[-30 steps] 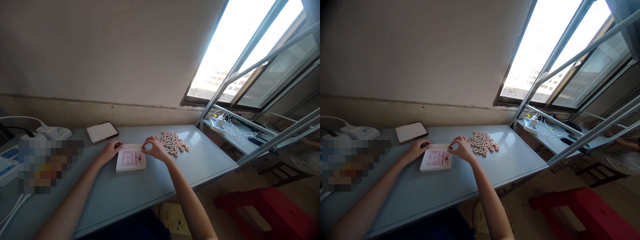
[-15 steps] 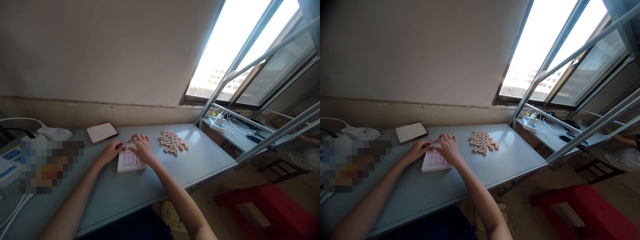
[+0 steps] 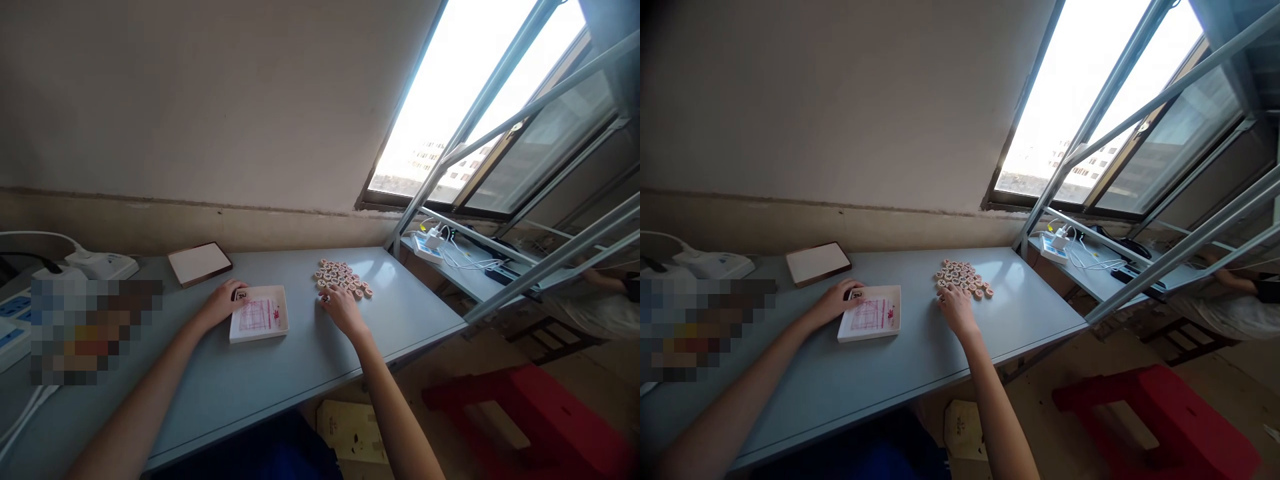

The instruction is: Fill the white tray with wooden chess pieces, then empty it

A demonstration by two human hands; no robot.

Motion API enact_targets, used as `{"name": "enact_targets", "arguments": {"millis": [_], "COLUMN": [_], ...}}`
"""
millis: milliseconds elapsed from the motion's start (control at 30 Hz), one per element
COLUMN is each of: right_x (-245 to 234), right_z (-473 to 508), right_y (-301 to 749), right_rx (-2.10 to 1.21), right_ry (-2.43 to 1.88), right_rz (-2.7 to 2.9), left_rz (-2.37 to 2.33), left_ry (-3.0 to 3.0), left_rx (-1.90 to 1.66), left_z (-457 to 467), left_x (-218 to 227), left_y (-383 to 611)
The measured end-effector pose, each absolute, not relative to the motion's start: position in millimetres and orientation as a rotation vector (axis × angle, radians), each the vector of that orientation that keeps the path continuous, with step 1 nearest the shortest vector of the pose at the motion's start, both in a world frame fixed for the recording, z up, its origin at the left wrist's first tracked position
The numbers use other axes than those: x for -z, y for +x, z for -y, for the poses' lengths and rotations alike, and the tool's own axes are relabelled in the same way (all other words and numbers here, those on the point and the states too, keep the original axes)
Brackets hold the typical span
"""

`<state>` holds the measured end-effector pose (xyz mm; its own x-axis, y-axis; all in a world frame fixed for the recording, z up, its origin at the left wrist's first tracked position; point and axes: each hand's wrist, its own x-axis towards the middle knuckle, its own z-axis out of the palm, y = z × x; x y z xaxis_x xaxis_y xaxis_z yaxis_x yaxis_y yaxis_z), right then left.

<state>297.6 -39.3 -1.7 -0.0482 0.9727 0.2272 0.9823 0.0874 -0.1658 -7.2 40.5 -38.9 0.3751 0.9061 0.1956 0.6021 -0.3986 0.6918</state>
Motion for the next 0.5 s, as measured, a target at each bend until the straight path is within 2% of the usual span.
{"name": "enact_targets", "arguments": {"millis": [267,500], "right_x": [-8,5], "right_z": [19,2], "right_y": [216,163], "right_rx": [-0.241,0.067], "right_ry": [-1.417,-1.286], "right_rz": [2.275,2.496], "left_rz": [-1.252,-1.248], "left_ry": [2.141,2.139], "left_rx": [-0.784,-0.868], "left_z": [-39,-42], "left_x": [37,42], "left_y": [-6,-2]}}
